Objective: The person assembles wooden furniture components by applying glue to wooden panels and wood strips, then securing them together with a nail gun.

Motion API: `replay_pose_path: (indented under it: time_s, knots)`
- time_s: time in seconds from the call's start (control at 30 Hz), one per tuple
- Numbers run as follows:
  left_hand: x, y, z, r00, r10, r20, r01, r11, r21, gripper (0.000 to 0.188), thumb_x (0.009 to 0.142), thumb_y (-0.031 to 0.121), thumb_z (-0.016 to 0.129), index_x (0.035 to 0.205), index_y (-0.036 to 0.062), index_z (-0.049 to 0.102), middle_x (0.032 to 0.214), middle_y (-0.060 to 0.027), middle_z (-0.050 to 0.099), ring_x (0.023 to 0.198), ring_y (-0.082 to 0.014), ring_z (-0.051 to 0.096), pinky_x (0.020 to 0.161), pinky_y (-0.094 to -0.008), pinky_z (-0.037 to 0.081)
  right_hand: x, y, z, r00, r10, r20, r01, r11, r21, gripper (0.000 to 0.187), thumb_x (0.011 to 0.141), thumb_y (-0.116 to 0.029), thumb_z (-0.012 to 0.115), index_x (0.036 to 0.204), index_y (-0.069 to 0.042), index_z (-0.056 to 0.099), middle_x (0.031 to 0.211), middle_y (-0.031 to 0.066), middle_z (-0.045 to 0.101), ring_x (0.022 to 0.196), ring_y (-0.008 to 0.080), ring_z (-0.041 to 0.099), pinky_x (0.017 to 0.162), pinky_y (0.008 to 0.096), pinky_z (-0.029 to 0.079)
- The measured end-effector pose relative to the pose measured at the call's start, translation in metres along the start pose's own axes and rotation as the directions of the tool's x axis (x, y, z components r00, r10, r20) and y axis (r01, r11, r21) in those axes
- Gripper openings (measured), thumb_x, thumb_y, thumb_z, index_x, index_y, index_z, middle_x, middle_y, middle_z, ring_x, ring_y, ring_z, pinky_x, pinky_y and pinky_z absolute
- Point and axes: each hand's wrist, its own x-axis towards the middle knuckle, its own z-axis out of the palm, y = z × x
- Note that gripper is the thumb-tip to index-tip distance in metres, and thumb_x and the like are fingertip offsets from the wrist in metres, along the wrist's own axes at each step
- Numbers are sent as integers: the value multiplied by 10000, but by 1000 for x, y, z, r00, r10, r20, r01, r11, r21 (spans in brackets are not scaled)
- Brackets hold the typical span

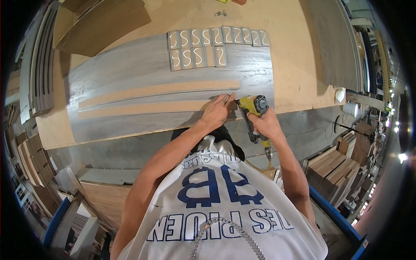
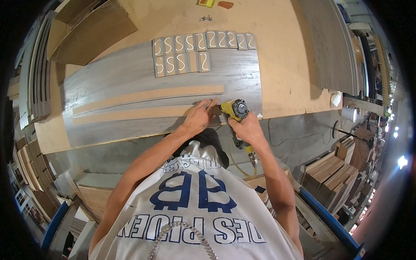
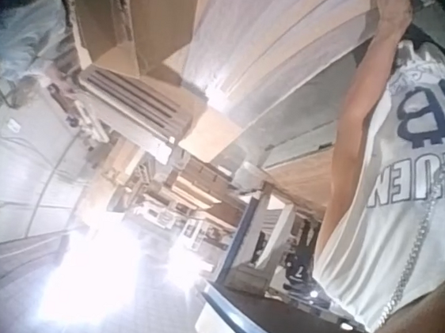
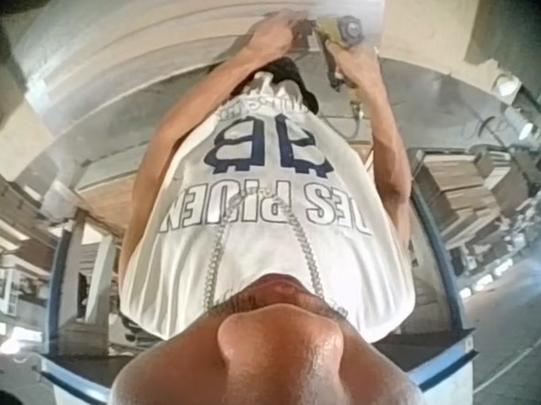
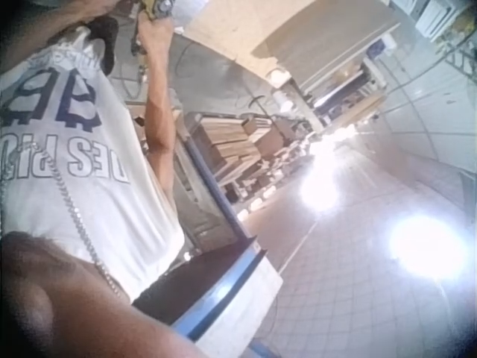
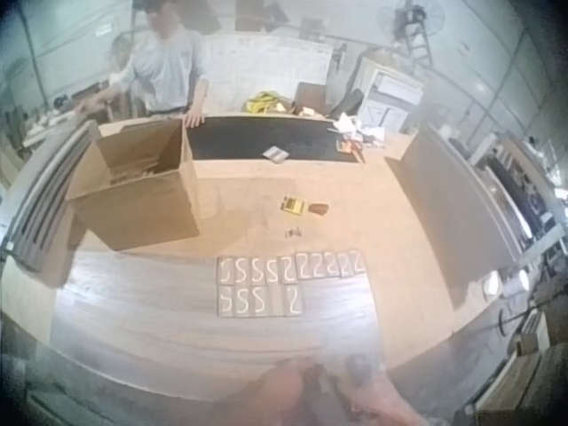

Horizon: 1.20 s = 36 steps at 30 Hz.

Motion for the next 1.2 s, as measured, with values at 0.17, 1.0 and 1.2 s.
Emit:
replay_pose_path:
  time_s: [0.17, 1.0, 1.2]
  knots:
    - [-17, -16, -32, 999, 50, 20, -54, 941, 335, 660, 871, 243, 706, 1420, -28, 460, 1333, -189, 530, 1286, -380, 449, 1066, -453, 392, -22, 27, 6, 988, 30, -151, -23, 998, 51, 315, 835, -240, 696, 832, 74, 683, 570, 135, 638, 544, 220, 674, 590, 387, 529]
    - [-21, -31, -35, 989, 91, 121, -132, 908, 397, 581, 880, 261, 689, 1365, -27, 550, 1308, -134, 557, 1237, -292, 477, 1018, -433, 372, -33, -9, 56, 992, 114, -57, -104, 982, 157, 331, 841, -257, 715, 766, 63, 680, 530, 107, 605, 486, 189, 626, 545, 367, 509]
    - [-21, -34, -37, 981, 115, 157, -171, 892, 419, 585, 873, 222, 675, 1370, -55, 538, 1305, -155, 547, 1236, -300, 476, 1016, -434, 369, -30, -10, 60, 993, 104, -49, -96, 985, 142, 283, 857, -225, 715, 835, 56, 696, 549, 80, 610, 476, 146, 604, 510, 337, 489]
